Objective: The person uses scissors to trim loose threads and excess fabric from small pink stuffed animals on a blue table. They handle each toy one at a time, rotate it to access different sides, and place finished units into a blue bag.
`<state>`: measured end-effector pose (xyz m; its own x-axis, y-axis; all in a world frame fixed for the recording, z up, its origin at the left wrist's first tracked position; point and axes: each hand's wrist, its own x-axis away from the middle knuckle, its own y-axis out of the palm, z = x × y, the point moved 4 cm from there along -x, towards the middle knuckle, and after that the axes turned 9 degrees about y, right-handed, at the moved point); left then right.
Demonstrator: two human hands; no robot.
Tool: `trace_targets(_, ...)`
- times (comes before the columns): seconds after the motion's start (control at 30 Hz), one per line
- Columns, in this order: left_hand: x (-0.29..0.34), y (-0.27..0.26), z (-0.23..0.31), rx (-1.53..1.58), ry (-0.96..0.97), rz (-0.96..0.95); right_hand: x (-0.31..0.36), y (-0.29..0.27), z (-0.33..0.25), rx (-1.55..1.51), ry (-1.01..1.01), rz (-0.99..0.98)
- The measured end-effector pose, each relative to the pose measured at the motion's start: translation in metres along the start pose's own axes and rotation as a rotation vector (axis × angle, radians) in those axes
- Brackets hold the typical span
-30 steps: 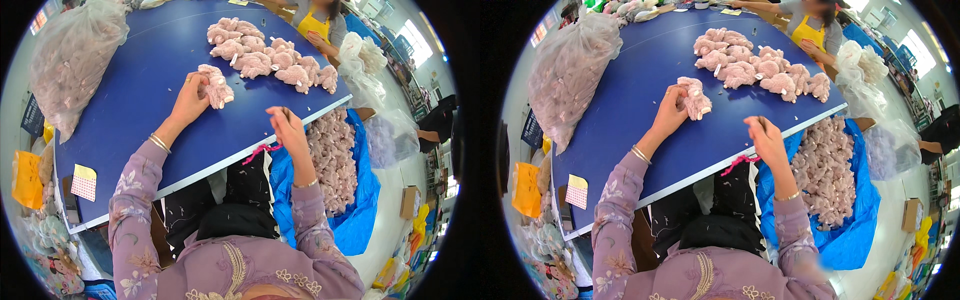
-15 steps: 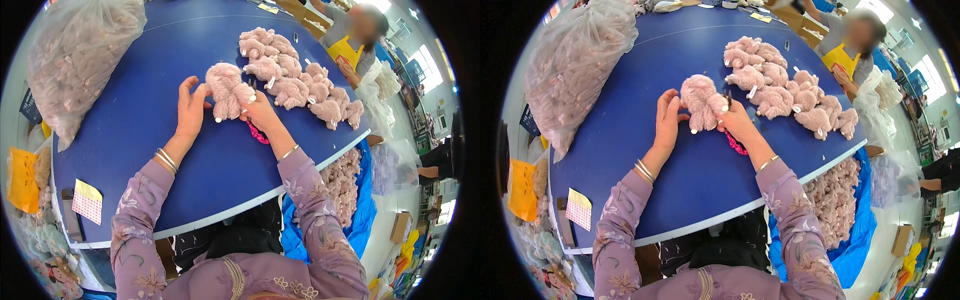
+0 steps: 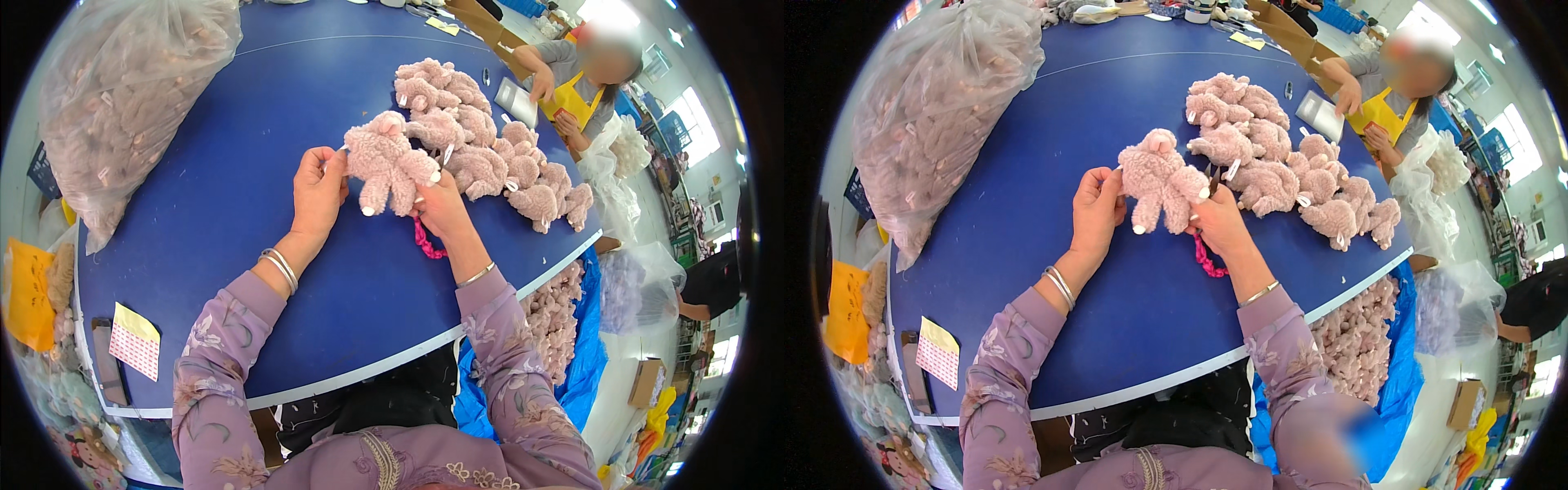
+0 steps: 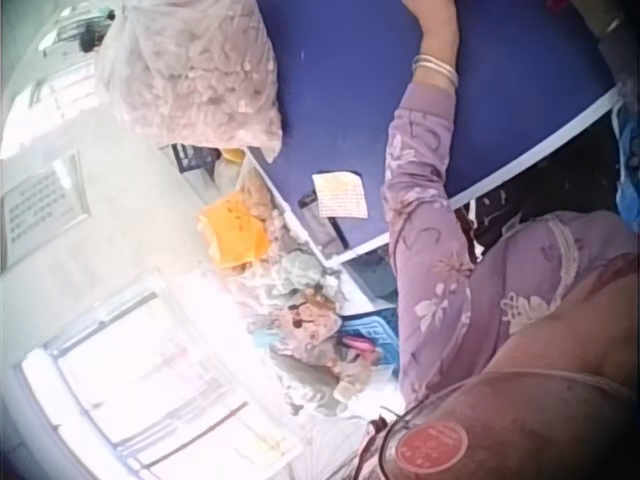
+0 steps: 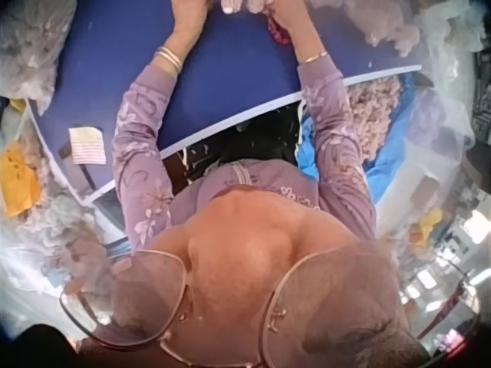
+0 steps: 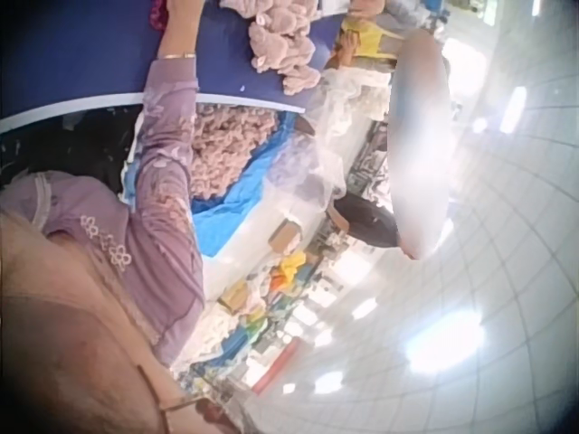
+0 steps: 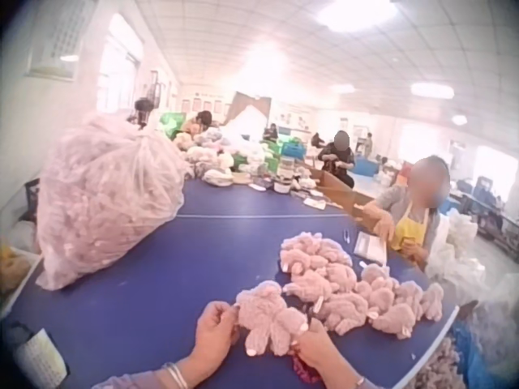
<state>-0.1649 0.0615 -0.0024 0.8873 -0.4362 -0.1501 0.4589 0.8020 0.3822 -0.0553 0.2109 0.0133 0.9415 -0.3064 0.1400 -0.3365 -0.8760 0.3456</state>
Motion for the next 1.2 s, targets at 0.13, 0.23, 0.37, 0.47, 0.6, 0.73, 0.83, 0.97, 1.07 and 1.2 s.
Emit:
trace_targets(0.13, -0.003, -0.005, -0.003, 0.090, 0.016, 0.018, 0.001, 0.003, 0.004, -0.091, 0.001, -0.043)
trace_targets(0.23, -0.005, 0.002, -0.019, 0.155, 0.014, -0.121, -0.002, 0.001, 0.008, -0.021, 0.000, 0.034)
trace_targets(0.37, 0.005, 0.010, -0.013, 0.126, -0.033, -0.319, 0.000, -0.005, 0.012, 0.253, 0.101, 0.065)
trace_targets(0.47, 0.006, 0.015, -0.007, 0.119, 0.060, -0.283, 0.005, -0.003, 0.005, 0.325, 0.118, 0.152)
trace_targets(0.6, 0.007, 0.013, -0.005, -0.028, 0.089, -0.298, 0.003, -0.018, -0.013, 0.302, -0.056, 0.331)
trace_targets(0.73, 0.013, 0.020, -0.009, -0.074, 0.131, -0.332, 0.010, -0.008, -0.019, 0.435, -0.230, 0.247)
trace_targets(0.83, 0.015, 0.018, -0.003, -0.097, 0.062, -0.307, 0.005, -0.005, -0.008, 0.369, -0.165, 0.193)
trace_targets(0.97, 0.018, 0.024, -0.001, -0.159, 0.117, -0.345, 0.012, -0.007, -0.015, 0.182, -0.102, 0.093)
trace_targets(1.07, 0.018, 0.023, -0.004, -0.175, 0.106, -0.259, 0.013, 0.007, -0.016, 0.657, -0.357, 0.197)
trace_targets(1.2, 0.003, 0.003, -0.017, -0.006, -0.048, -0.028, 0.006, -0.017, -0.010, 0.234, -0.137, 0.264)
